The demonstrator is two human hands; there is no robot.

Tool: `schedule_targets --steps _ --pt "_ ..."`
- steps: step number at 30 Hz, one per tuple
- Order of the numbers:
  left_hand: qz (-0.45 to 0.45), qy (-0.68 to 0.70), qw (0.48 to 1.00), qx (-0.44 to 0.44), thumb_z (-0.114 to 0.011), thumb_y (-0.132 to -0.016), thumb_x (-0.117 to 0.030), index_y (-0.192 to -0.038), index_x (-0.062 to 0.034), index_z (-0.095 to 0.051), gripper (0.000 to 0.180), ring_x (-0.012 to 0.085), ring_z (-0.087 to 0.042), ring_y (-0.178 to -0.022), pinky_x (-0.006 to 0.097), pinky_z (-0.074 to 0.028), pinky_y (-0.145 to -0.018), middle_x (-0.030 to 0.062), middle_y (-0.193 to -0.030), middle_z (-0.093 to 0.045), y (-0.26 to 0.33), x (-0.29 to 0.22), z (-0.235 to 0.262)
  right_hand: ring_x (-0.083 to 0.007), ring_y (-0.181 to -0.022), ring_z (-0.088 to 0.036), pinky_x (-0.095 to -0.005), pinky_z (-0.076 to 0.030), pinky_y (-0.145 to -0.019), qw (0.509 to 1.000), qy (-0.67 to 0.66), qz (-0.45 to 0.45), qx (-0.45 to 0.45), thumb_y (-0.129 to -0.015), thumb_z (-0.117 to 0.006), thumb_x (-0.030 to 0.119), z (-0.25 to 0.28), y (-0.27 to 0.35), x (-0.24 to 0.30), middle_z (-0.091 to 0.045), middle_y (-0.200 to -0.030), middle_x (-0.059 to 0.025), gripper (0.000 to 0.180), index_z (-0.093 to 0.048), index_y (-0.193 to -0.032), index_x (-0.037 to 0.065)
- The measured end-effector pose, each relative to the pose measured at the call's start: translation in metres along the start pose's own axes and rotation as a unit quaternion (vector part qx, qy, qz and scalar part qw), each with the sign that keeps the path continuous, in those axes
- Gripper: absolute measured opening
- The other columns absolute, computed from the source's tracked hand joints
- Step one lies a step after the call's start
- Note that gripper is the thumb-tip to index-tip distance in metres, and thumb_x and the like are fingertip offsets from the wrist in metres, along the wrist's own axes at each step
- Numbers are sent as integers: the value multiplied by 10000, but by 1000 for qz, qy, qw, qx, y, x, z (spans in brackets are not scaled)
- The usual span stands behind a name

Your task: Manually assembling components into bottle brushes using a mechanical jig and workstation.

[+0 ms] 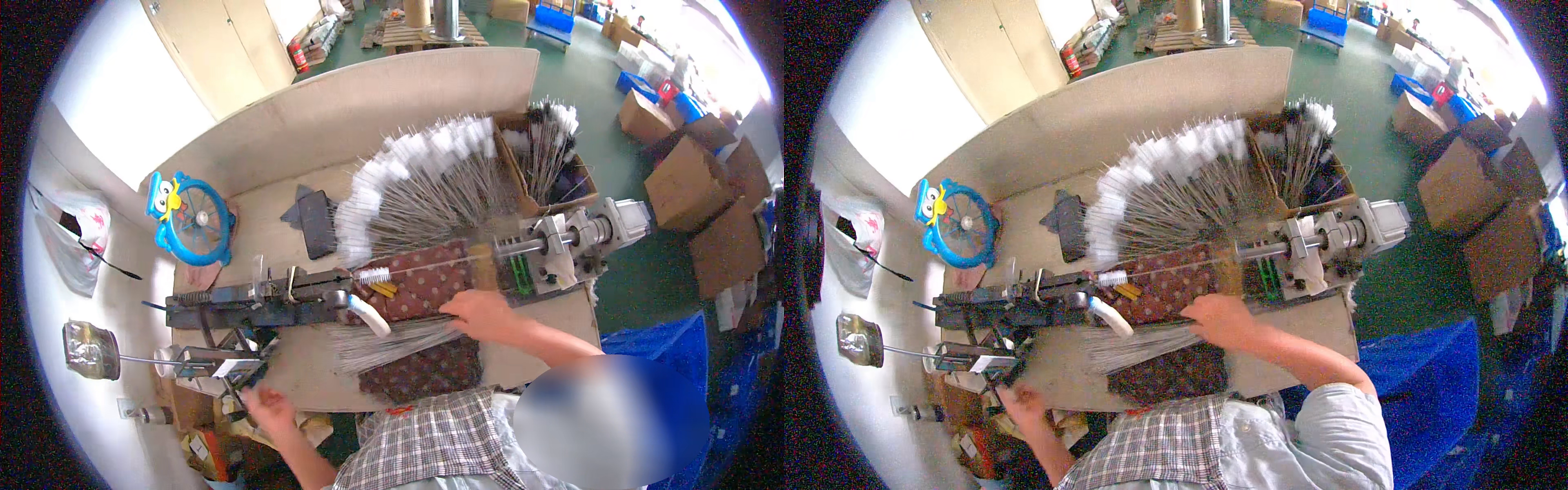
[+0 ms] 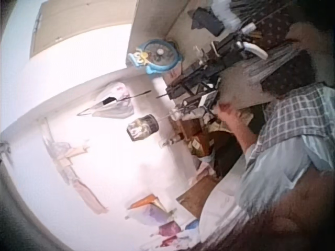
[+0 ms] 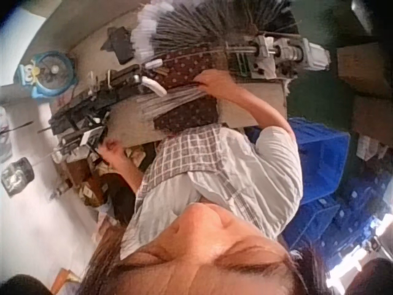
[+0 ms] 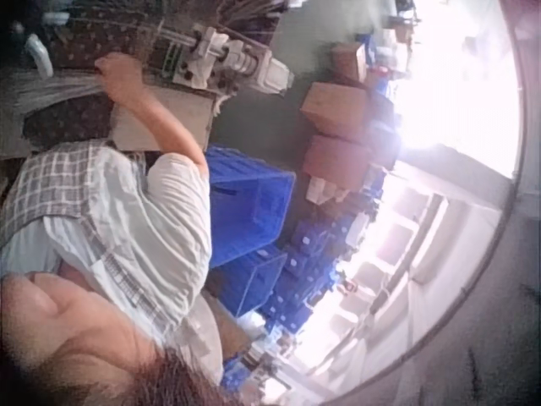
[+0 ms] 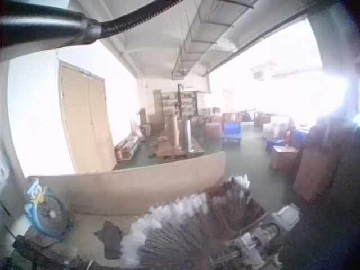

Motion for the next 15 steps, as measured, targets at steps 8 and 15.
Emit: schedule_targets --steps 8,15 --pt "-162 -56 966 -191 -645 -812 -371 -971 -46 -563 371 142 -579 -813 267 -472 -648 30 -845 -582 -12 -99 58 -285 -824 -609 -418 -506 -667 989 100 22 108 -784 -579 238 -25 -16 -9 -596 -811 -77 140 -637 -815 115" --pt "-160 -15 980 -120 -571 -869 -266 -1010 -39 -562 267 170 -591 -843 285 -494 -724 64 -912 -606 31 -17 -3 -298 -822 -621 -432 -504 -673 991 71 -19 114 -818 -551 242 -20 -12 -16 -619 -843 -95 152 -619 -837 107"
Point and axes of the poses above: each hand's wrist, its own y-axis away from the middle knuckle, its own z-axis out of the back of the hand, x = y × z, the point moved 9 cm from there along -y, towards the middle knuckle
